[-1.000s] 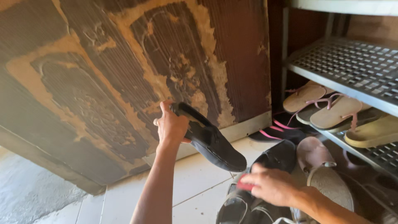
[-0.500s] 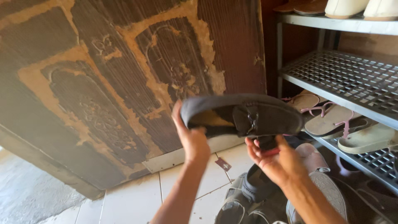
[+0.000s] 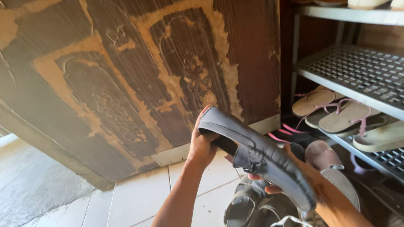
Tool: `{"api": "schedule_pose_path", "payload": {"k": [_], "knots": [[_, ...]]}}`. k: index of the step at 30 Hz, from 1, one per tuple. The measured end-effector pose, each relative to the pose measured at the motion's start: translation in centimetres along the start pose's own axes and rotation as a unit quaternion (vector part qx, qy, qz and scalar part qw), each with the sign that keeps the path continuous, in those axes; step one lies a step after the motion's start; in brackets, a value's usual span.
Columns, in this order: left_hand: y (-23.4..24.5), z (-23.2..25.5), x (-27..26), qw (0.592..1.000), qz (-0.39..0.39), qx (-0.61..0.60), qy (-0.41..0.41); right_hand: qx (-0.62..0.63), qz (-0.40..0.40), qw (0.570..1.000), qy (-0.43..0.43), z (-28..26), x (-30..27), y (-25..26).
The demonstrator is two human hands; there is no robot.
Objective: The person cleans several pairs of shoes using a brush, scrubbing the soles and uppers of each item. They handle the shoes one at a time, turning them over to clean different surfaces, and place them back on a nearby shoe rack after cleaning.
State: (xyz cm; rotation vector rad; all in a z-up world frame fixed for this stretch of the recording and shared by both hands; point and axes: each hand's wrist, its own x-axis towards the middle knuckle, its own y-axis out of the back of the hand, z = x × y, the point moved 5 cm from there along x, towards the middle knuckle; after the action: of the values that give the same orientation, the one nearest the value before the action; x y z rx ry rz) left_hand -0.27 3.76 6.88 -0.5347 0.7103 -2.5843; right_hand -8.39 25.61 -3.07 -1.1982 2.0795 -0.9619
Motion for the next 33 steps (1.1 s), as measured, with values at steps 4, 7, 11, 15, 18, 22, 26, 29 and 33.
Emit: {"api": "schedule_pose_path", "payload": {"k": [4,7,11,15,18,22,26,29,33], "knots": [[1.1,-0.1,0.2,0.999,0.039,-0.001,0.017,-0.063,0.062,0.995,0.037,-1.4,-1.2,0.2],[1.4,0.2,0.7,0.999,0.043,0.009,0.0,-0.108,0.085,0.988,0.065,-2.8,-1.5,-0.2],[1.5,-0.2,1.8,0.997,0.057,0.05,0.014,-0.168,0.075,0.981,0.065,-2.8,-1.1,-1.2],[1.7,-0.5,3.0,0.994,0.082,0.067,0.035,-0.207,0.073,0.973,0.067,-2.7,-1.0,-2.7],[1.9,-0.9,3.5,0.992,0.086,0.092,0.03,-0.213,0.086,0.97,0.074,-3.0,-1.6,-3.3],[1.7,-1.4,3.8,0.989,0.072,0.127,0.026,-0.217,0.105,0.966,0.089,-4.6,-1.9,-4.0],[1.8,-1.7,2.8,0.993,-0.003,0.013,0.116,-0.23,0.134,0.956,0.126,-7.5,-2.6,-5.4],[4.9,-0.1,1.3,0.984,0.142,-0.038,0.096,-0.267,0.161,0.93,0.192,-10.1,-3.3,-8.2],[6.5,0.3,0.4,0.951,0.262,-0.152,0.059,-0.361,0.159,0.794,0.463,-11.6,-5.4,-14.4]]}}
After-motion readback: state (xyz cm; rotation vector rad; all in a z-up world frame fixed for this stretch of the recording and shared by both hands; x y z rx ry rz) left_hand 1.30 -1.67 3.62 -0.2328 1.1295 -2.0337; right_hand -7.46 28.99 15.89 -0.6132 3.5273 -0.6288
